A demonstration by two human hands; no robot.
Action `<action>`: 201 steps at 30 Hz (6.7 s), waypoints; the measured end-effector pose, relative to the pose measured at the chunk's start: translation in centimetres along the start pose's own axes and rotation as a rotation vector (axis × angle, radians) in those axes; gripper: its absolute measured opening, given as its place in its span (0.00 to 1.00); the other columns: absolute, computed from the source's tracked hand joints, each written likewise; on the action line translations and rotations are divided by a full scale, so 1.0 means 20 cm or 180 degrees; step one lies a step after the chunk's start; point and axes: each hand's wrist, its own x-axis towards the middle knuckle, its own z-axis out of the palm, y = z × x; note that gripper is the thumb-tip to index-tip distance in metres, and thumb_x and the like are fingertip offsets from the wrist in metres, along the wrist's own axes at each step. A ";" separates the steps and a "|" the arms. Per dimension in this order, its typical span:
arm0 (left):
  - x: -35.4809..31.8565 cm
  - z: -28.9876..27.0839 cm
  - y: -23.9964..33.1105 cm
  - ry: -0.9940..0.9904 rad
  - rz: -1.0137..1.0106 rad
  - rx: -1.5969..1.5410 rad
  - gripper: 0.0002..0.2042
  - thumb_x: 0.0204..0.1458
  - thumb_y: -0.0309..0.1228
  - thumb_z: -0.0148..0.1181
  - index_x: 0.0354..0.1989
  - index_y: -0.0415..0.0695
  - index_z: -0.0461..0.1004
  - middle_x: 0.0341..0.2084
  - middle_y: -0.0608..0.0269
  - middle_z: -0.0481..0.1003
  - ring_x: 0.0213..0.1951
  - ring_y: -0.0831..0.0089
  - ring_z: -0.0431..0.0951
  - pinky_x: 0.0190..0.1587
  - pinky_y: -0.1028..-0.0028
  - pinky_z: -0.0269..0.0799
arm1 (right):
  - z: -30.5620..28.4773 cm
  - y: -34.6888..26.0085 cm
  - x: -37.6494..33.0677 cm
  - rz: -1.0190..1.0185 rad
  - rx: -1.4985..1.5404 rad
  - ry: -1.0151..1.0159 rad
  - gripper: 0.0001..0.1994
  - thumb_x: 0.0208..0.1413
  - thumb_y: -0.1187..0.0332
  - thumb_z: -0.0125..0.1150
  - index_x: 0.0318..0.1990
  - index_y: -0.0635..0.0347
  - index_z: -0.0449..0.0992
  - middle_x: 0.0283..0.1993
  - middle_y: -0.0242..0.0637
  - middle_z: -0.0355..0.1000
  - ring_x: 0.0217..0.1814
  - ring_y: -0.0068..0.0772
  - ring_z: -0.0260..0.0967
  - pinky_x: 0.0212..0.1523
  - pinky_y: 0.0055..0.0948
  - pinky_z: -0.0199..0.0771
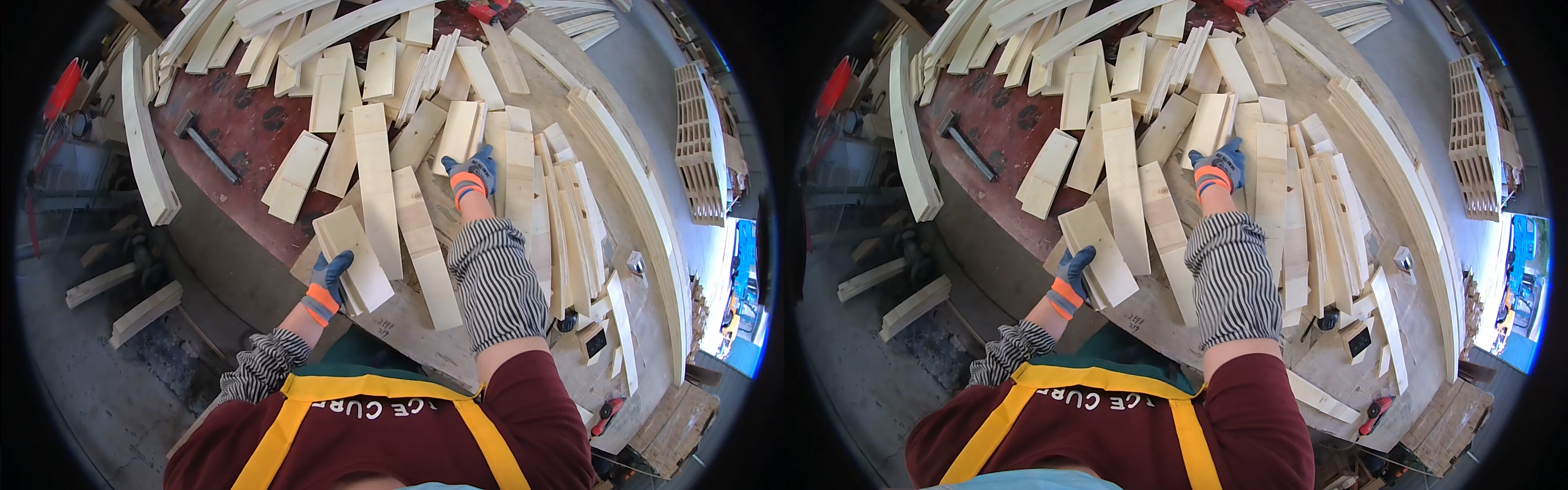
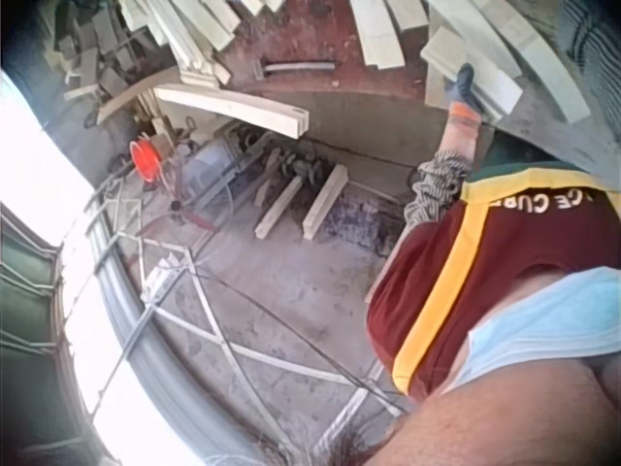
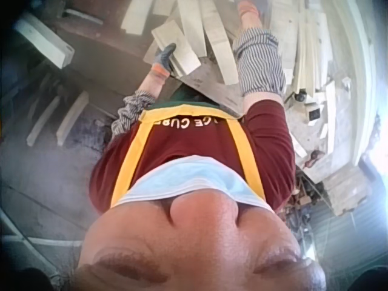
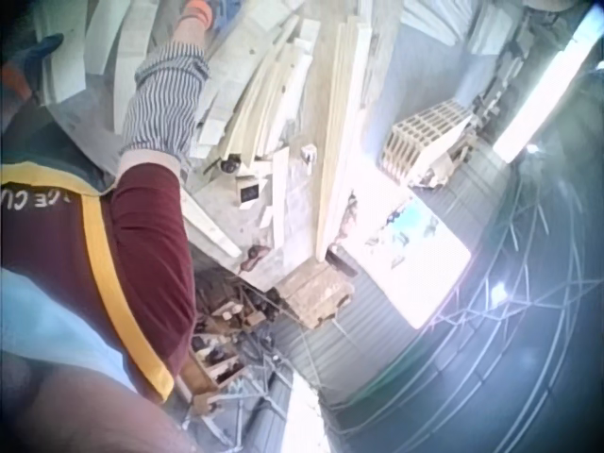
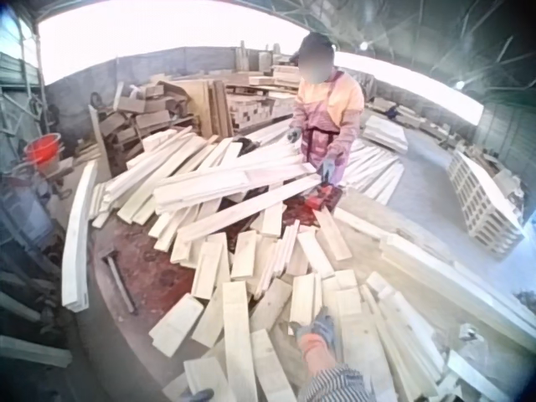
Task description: The person measures and aligns wooden planks on a workbench, then uses a nail gun to fasten them together. They repeatedly pick up planks, measure lengths, and secure them in sequence to form a longer assembled piece.
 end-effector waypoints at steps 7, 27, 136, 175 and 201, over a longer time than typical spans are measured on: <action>0.02 -0.09 -0.03 0.0032 0.0041 -0.0003 0.26 0.52 0.28 0.60 0.60 0.44 0.63 0.47 0.55 0.74 0.45 0.57 0.78 0.47 0.56 0.77 | 0.19 0.24 0.02 -0.0264 0.1292 -0.0435 0.30 0.42 0.55 0.71 0.50 0.68 0.75 0.48 0.53 0.76 0.48 0.47 0.75 0.50 0.38 0.74; 0.08 0.18 -0.17 -0.0017 0.0331 0.0600 0.24 0.52 0.27 0.61 0.58 0.42 0.66 0.45 0.58 0.75 0.44 0.64 0.77 0.47 0.62 0.76 | -0.15 0.71 -0.60 -0.1156 0.0032 -0.0053 0.28 0.48 0.51 0.64 0.51 0.62 0.74 0.49 0.53 0.72 0.56 0.56 0.66 0.58 0.46 0.65; -0.57 0.38 -0.74 -0.0914 -0.0258 0.1988 0.29 0.52 0.32 0.64 0.63 0.40 0.62 0.53 0.57 0.72 0.52 0.69 0.73 0.55 0.67 0.70 | -0.52 1.82 -1.20 -0.0173 0.4476 -0.3532 0.32 0.49 0.58 0.66 0.60 0.64 0.67 0.52 0.39 0.73 0.53 0.35 0.71 0.52 0.35 0.74; -0.13 0.81 -0.62 -0.1177 0.0819 0.2242 0.33 0.52 0.43 0.66 0.64 0.42 0.61 0.51 0.59 0.73 0.46 0.71 0.76 0.45 0.69 0.77 | -0.62 1.19 -0.48 -0.1046 0.3949 -0.1824 0.24 0.61 0.62 0.57 0.62 0.64 0.66 0.61 0.40 0.68 0.59 0.32 0.67 0.60 0.27 0.65; 0.34 -0.18 -0.50 0.0611 0.2400 0.4345 0.40 0.47 0.33 0.70 0.66 0.37 0.55 0.60 0.47 0.63 0.57 0.60 0.68 0.60 0.66 0.65 | -0.01 2.11 -1.59 -0.1402 -0.0201 -0.0687 0.40 0.42 0.61 0.66 0.67 0.46 0.59 0.68 0.45 0.54 0.66 0.50 0.53 0.65 0.49 0.53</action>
